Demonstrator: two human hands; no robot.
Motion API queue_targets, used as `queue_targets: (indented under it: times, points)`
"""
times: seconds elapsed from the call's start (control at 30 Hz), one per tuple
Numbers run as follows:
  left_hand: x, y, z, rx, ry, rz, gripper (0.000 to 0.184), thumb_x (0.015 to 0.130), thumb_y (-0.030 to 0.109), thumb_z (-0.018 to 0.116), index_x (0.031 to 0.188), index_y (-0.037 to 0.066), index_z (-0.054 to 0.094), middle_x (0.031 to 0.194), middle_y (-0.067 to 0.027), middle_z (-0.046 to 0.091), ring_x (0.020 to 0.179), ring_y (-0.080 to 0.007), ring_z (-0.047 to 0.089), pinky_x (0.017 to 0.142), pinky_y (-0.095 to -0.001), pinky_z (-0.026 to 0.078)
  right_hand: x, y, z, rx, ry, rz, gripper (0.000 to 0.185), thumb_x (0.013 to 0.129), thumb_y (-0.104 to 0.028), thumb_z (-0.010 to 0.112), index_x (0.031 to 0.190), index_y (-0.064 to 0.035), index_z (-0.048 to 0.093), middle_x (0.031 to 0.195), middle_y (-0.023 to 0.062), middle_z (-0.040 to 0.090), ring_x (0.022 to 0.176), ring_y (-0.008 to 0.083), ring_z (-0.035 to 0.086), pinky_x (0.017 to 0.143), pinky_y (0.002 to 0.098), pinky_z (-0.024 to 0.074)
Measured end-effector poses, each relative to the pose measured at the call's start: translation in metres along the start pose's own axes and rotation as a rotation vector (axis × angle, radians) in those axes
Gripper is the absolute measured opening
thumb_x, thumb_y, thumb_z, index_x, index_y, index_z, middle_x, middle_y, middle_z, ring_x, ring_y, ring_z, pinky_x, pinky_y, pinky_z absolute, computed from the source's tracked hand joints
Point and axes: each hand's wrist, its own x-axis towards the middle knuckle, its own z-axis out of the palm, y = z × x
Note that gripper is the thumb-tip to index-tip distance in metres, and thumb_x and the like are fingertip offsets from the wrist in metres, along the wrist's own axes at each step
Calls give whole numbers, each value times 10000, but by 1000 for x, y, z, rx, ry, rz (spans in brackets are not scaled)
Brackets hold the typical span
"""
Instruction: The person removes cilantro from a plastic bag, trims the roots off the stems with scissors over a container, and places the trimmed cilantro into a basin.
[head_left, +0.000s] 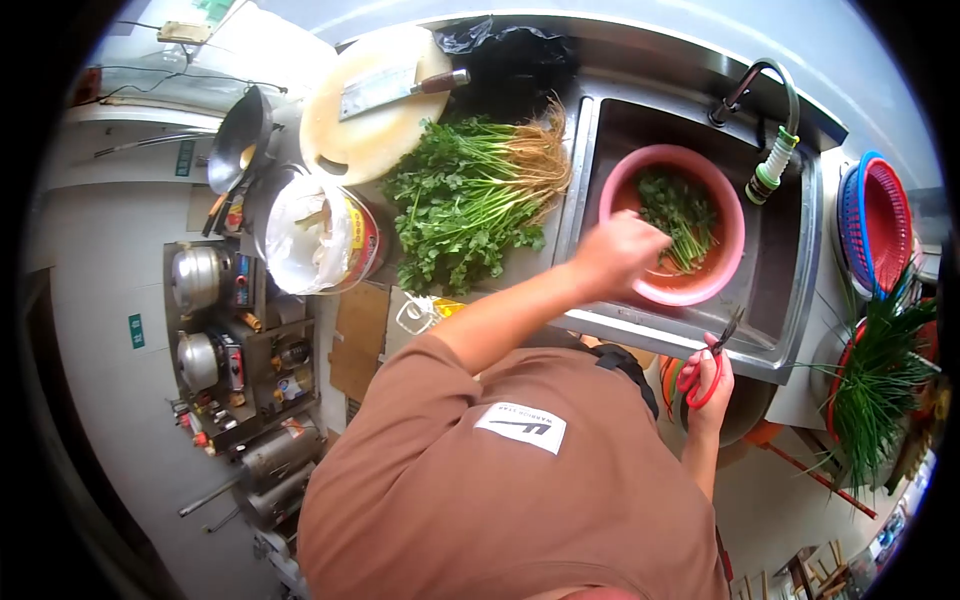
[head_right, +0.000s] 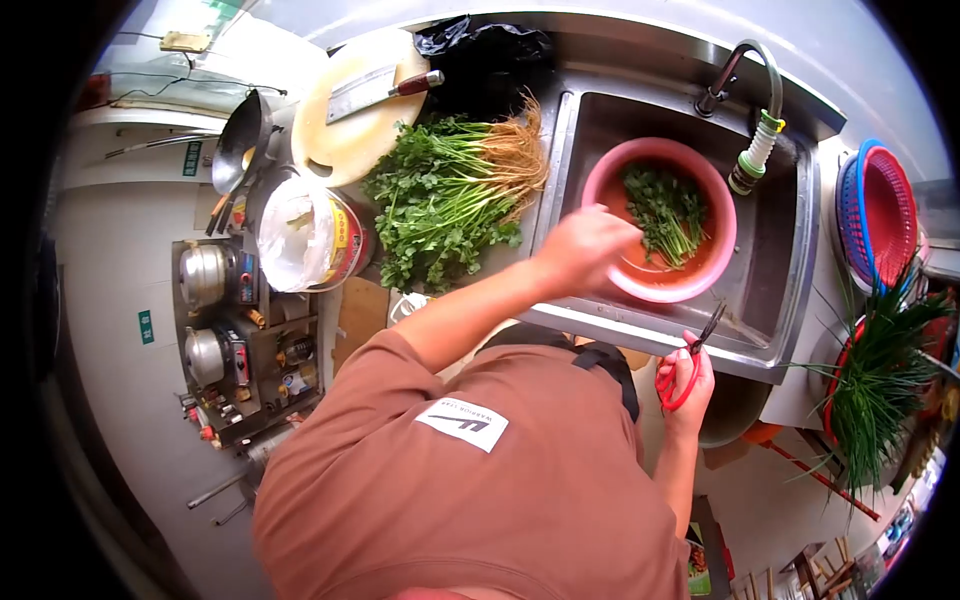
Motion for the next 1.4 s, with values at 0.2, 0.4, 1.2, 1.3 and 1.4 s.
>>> queue_targets:
  times: [0.2,0.4,1.2,1.3,1.4]
  points:
    - [-64,-116,-126,691,107,-202,205,746,3,597,925,60,681,1039,-114,681,1037,-302,611,932,-448,457,38,-6,29,-58,-130,105,343,990,-144,556,1305,-15,520,843,14,574,674,44,536,558,179,432]
    - [-83,-130,-152,911,-155,-364,177,745,45,620,912,73,671,1042,-99,649,1064,-315,575,1018,-471,409,58,-13,57,-192,-227,39,341,978,-144,571,1292,-20,526,852,10,574,676,43,537,549,177,431]
    - [-90,-106,-184,-144,-37,-930,505,823,278,678,1248,23,578,1064,-221,664,955,-310,647,866,-395,494,50,23,84,-93,-180,107,316,975,-159,593,1265,-46,536,830,11,587,637,46,540,515,183,430]
    - [-89,-98,-176,78,-80,-899,372,829,285,701,1072,12,628,1003,-222,654,912,-354,635,819,-432,498,50,21,89,-109,-186,118,324,974,-165,599,1269,-47,535,830,10,590,641,45,541,528,185,435]
    - [-95,-90,-163,483,-3,-587,183,833,186,649,874,13,604,864,-195,645,822,-391,619,760,-481,495,52,25,89,-110,-187,119,331,973,-170,604,1272,-45,535,827,10,592,643,46,542,530,187,438]
